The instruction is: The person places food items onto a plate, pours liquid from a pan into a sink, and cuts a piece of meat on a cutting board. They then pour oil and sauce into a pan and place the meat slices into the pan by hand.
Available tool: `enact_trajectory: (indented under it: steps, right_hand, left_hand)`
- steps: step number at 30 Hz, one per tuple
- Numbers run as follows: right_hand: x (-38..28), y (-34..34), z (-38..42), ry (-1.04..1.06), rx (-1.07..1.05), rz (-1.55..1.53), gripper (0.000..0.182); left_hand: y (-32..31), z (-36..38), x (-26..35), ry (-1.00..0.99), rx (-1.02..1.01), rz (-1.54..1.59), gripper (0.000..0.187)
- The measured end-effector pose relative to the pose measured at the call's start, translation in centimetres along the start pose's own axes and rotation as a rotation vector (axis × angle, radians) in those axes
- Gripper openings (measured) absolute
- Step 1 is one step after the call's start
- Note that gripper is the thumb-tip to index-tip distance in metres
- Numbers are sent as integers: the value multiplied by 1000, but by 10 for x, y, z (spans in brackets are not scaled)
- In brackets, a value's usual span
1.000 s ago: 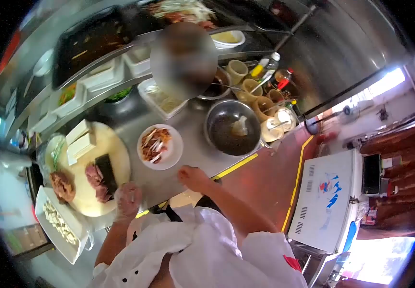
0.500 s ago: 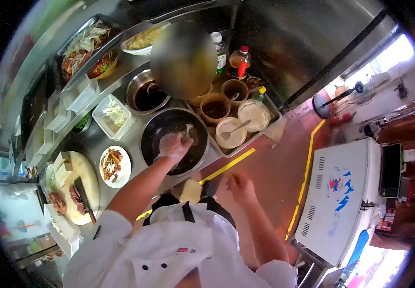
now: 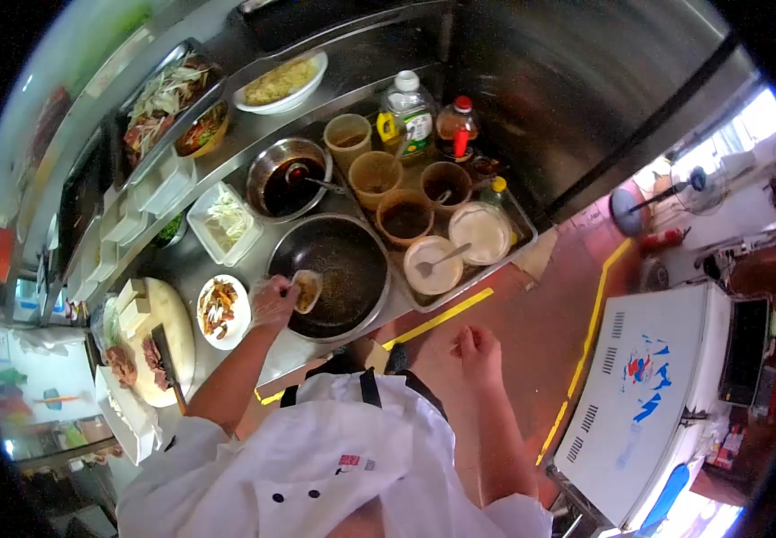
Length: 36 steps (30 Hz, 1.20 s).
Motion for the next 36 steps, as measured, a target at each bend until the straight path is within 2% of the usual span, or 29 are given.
enact_trajectory:
  steps: [1,3,5,6,7,9,10,11,13,14,15,20,22,25,28,29,31,32,34,36]
  right_hand:
    - [-7,-5,-8,25,-18,70,24]
    - [-17,-21,-24,54,-60,77,23]
    - [-30,-45,-33,83,-86,85,23]
    - [-38,-58,-34,94,-108,95,22]
    - [-46,-70,-35,104,-128,106,22]
    - [-55,-86,-34,122,-156,120,22]
    - [-59,-91,-32,142,-186,128,22]
    - [-60,-94,-34,143,-171,139,22]
    - [-55,-91,-39,145,-139,136,22]
    - [-57,-87,-42,143,-124,148,22]
    - [-62,-84,-48,112,-95,148,23]
    - [-82,-54,-126,41,-43,39,33]
    - [-105,-55,-157,168,76,275,44]
    - [-106,-69,-219,262,68,297,51]
    - [-70,-87,-293,345,-115,319,59]
    - [-77,-96,-288,405,-145,384,47]
    - [-78,-109,-277,410,-264,256,37]
    - [-78,-112,-274,403,-280,244,37]
    - [-80,-115,-258,603,-317,374,30]
    - [-80,-115,-246,619,-329,408,28]
  left_hand:
    - [16,10,-11,-55,94,-43,22]
    - [-1,14,-56,-38,191,11,24]
    - [-32,7,-98,47,154,198,31]
    - [-20,12,-89,223,78,336,36]
    - [-12,12,-82,228,75,344,36]
    - [2,10,-79,400,-54,236,36]
    - [9,10,-76,456,-274,380,28]
    - [-1,9,-85,446,-285,392,28]
    - [-37,13,-108,551,-432,1059,20]
    - [-44,14,-115,599,-485,1168,13]
    - [-44,17,-113,574,-485,1243,12]
    - [-38,33,-129,537,-416,1182,10]
    - [0,45,-94,559,-380,1177,10]
    - [18,57,-57,636,-316,1118,14]
    - [19,73,-19,762,-239,1238,25]
    - [19,75,-8,768,-216,1229,25]
    - [20,85,10,852,-157,1282,21]
    - [19,89,15,887,-125,1246,27]
    - [20,100,22,912,-110,1233,26]
    - [31,105,39,920,-80,1253,23]
Point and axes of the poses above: each hand's wrist, its own z-axis away from the middle knuckle, its own y-axis out of the back of the hand, x = y × z, the point moved 4 cm from there along -z, towards the middle knuckle, and after that the axes turned 6 degrees about -z, right-handed, at the moved point
